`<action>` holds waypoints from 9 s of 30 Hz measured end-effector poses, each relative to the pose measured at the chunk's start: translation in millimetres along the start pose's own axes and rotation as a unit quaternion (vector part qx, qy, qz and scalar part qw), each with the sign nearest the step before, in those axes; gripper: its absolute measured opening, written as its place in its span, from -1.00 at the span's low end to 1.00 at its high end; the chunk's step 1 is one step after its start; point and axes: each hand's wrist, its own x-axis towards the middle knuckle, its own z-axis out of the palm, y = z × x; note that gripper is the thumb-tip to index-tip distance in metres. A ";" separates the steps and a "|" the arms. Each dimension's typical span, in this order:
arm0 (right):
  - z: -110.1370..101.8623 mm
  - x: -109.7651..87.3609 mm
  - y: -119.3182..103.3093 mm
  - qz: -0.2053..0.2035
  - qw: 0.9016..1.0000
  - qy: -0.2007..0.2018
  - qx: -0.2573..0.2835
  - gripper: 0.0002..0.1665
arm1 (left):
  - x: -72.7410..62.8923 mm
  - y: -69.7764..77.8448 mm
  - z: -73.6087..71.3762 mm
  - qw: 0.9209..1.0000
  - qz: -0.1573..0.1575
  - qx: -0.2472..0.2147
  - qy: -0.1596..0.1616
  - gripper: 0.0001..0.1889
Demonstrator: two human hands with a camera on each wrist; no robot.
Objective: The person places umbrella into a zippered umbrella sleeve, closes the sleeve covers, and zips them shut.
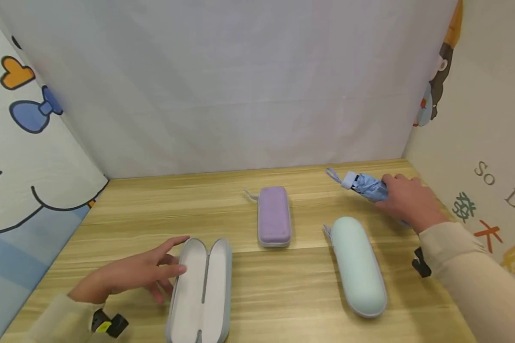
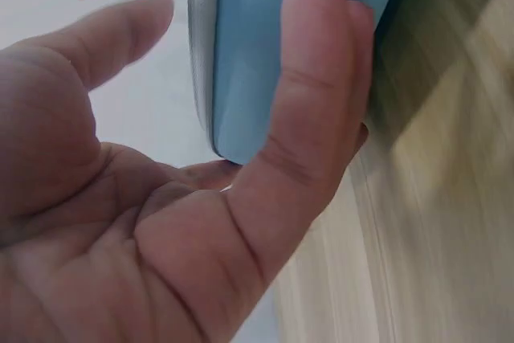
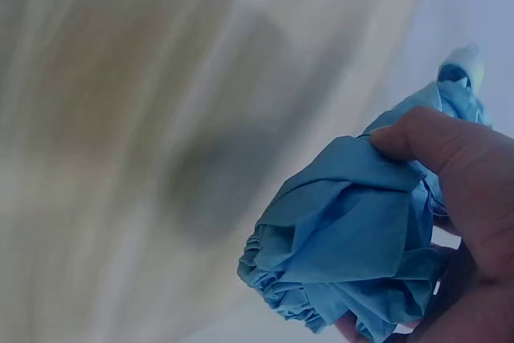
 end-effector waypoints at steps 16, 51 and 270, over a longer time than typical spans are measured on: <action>-33.8 -40.2 -155.3 -0.274 0.949 0.155 -0.011 -0.35 | 13.9 3.2 20.0 0.999 0.033 0.001 0.013 -0.19; 41.6 -103.0 -242.1 -0.536 0.823 0.141 -0.122 -0.42 | 40.2 21.4 80.3 0.990 0.041 -0.124 -0.044 -0.17; 3.8 -125.2 -233.5 -0.157 0.751 -0.063 0.639 -0.63 | 48.9 63.8 133.6 0.955 0.215 0.020 0.201 0.06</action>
